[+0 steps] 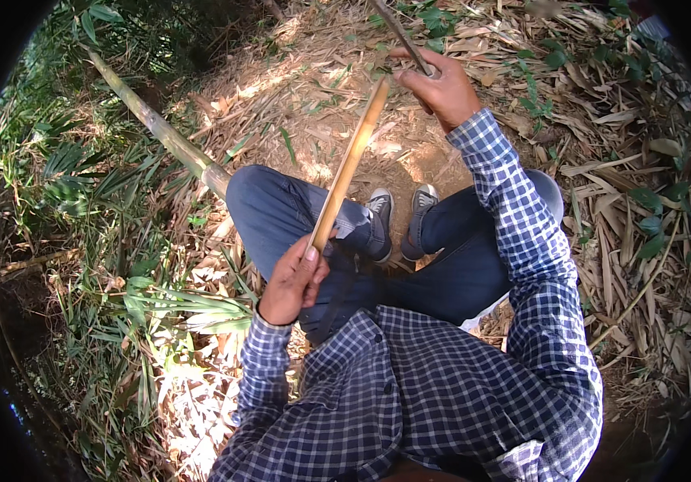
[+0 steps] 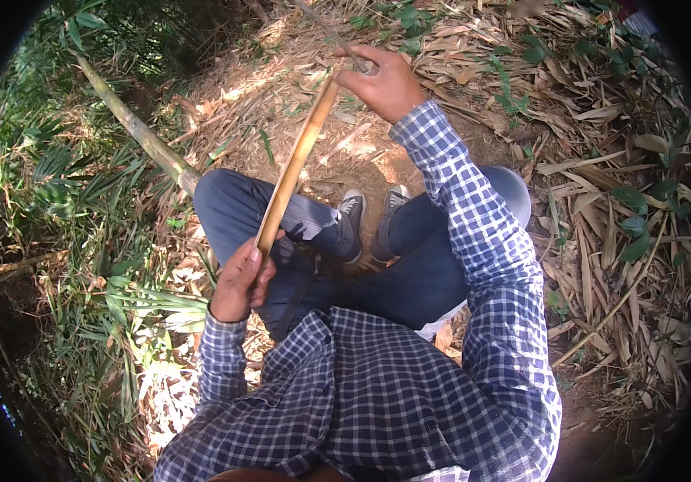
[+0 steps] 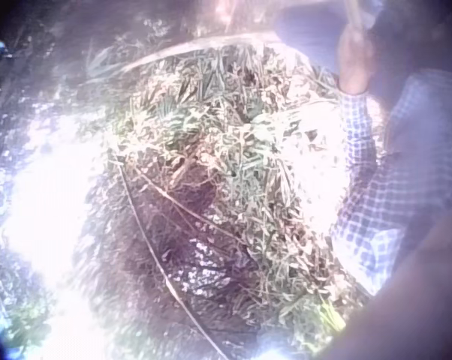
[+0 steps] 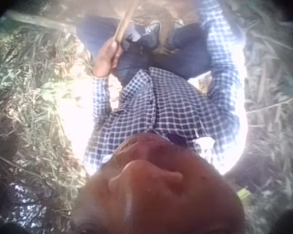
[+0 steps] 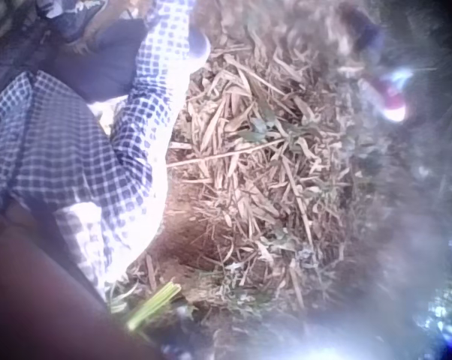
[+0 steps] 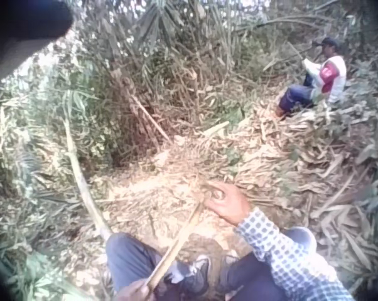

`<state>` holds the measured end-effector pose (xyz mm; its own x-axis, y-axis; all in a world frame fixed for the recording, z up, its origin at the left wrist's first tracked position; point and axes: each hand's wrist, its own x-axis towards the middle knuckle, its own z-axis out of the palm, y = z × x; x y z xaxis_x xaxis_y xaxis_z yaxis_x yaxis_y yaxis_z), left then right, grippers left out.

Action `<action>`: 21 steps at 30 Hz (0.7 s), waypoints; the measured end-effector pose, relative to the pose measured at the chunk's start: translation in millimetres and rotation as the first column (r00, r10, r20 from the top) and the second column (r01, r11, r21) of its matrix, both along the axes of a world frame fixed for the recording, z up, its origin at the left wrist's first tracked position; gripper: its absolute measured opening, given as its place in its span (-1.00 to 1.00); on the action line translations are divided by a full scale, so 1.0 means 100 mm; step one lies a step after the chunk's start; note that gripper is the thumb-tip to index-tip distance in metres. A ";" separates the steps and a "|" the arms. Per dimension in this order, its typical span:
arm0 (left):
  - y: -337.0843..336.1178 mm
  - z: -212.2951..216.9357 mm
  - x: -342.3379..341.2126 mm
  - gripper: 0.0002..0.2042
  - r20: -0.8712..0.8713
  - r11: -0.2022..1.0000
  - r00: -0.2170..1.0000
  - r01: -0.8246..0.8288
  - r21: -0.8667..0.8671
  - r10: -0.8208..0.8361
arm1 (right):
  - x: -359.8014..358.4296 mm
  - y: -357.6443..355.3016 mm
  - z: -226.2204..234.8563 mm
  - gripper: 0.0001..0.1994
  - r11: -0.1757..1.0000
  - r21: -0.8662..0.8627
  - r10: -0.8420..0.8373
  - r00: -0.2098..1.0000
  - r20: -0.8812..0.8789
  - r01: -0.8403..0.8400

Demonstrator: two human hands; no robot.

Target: The person sits on the ground and uses a machete to shave a long piece of bamboo. They hold the bamboo vertically with one hand and repeatedly strike it with the machete to remove the outer layer.

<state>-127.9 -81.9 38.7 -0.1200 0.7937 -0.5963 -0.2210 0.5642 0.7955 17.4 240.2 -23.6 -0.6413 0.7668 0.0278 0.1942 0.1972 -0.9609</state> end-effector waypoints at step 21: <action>0.73 0.99 -1.57 0.03 0.101 0.805 0.913 0.292 0.517 -0.396 | -0.15 -0.56 -0.13 -0.41 0.901 0.131 0.344 0.865 0.367 -0.414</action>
